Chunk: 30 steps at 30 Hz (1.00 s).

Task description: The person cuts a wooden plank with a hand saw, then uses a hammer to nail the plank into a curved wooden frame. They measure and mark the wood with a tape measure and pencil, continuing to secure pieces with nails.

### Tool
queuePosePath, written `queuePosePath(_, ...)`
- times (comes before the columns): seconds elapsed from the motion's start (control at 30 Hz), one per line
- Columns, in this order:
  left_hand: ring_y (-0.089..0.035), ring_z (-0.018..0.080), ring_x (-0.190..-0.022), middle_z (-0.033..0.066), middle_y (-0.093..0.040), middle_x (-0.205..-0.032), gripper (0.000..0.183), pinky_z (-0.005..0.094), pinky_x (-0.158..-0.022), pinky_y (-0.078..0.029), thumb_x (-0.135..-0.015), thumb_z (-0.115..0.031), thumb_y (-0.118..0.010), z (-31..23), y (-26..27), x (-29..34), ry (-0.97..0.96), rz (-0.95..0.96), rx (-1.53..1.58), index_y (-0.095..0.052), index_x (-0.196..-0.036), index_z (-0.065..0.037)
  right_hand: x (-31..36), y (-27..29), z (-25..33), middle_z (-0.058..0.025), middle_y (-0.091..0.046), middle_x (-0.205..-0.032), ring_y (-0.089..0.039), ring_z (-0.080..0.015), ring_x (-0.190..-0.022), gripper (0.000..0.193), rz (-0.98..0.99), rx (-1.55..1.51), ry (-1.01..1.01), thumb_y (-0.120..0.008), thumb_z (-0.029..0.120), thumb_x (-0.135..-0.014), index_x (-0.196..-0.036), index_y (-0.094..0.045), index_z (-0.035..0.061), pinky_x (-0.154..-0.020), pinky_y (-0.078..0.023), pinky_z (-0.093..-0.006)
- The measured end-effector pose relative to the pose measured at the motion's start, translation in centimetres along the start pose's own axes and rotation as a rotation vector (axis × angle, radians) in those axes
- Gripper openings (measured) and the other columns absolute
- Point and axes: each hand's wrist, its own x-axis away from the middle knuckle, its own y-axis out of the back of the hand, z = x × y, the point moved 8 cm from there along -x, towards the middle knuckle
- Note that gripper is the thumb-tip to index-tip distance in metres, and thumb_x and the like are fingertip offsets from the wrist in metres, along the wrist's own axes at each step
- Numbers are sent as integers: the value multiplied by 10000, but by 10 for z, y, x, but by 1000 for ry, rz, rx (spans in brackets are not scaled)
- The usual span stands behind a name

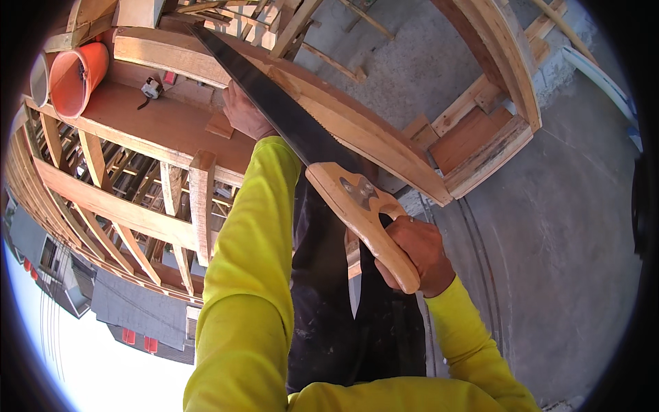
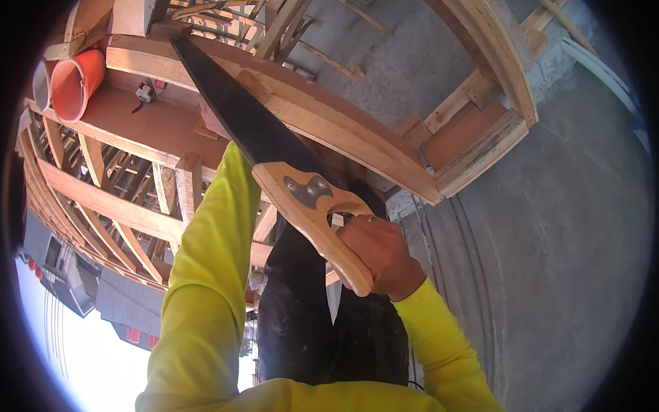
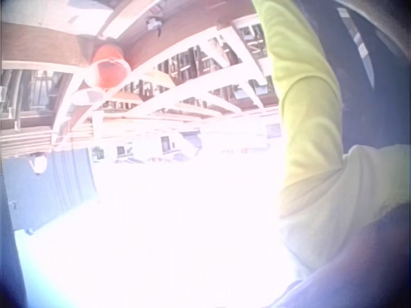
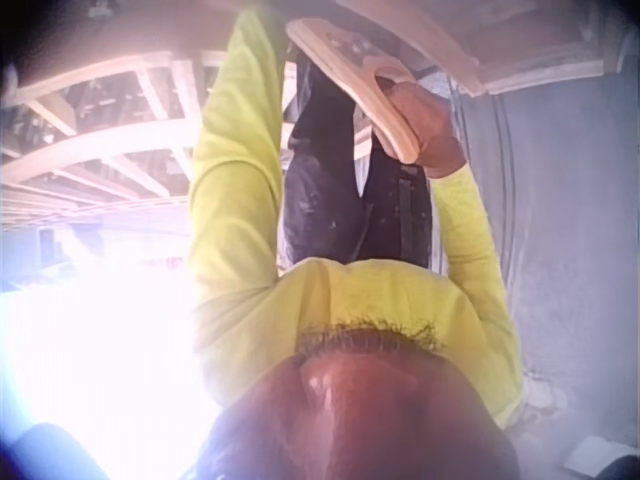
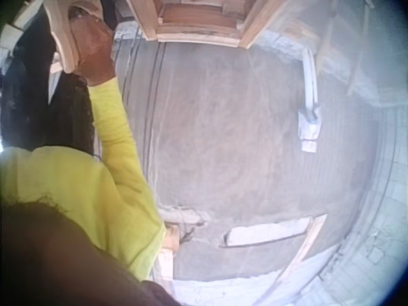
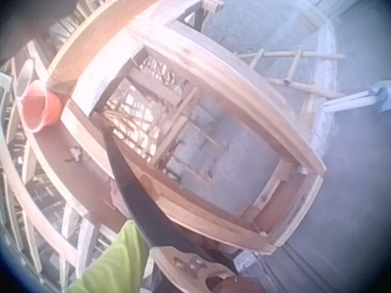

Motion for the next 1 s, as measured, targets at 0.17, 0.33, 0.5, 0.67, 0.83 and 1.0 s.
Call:
queuePosePath(0.17,-597,306,-973,45,-645,-986,361,466,-809,-460,-877,-402,-574,14,-8,-1,-10,16,-49,-628,-1085,-112,1,-11,-10,-112,-628,-764,-632,-284,-637,153,-1,-20,14,-745,81,-763,-854,-635,25,-600,-518,-364)
queuePosePath(0.33,-600,307,-973,52,-643,-982,385,464,-795,-464,-888,-428,-557,8,-6,0,-25,-16,-26,-629,-1093,-110,18,3,-5,-115,-626,-784,-625,-296,-661,151,35,44,-6,-736,124,-791,-863,-636,37,-618,-516,-373)
queuePosePath(0.5,-601,311,-972,58,-643,-979,402,465,-794,-466,-889,-444,-552,8,-7,3,-31,-21,-14,-633,-1092,-106,-11,-16,-29,-108,-612,-775,-626,-305,-668,173,17,-43,50,-755,127,-780,-842,-616,45,-622,-516,-380)
queuePosePath(0.67,-602,315,-971,64,-643,-976,419,466,-793,-467,-890,-460,-547,13,-2,1,-26,-44,-22,-636,-1091,-103,36,6,-2,-105,-595,-770,-613,-312,-667,192,12,-9,-2,-763,122,-764,-851,-610,45,-610,-507,-391)
queuePosePath(0.83,-603,318,-970,71,-643,-973,437,467,-791,-469,-891,-476,-543,8,-4,5,-32,-32,-14,-640,-1090,-100,-28,-19,-29,-111,-638,-819,-617,-297,-663,177,19,-106,15,-753,119,-763,-857,-618,52,-611,-512,-397)
queuePosePath(1.0,-605,322,-968,77,-643,-971,455,468,-790,-471,-892,-492,-538,14,-3,2,-6,-48,-9,-644,-1089,-96,35,2,-11,-105,-627,-773,-609,-290,-618,166,17,45,35,-759,118,-748,-824,-628,48,-602,-505,-391)
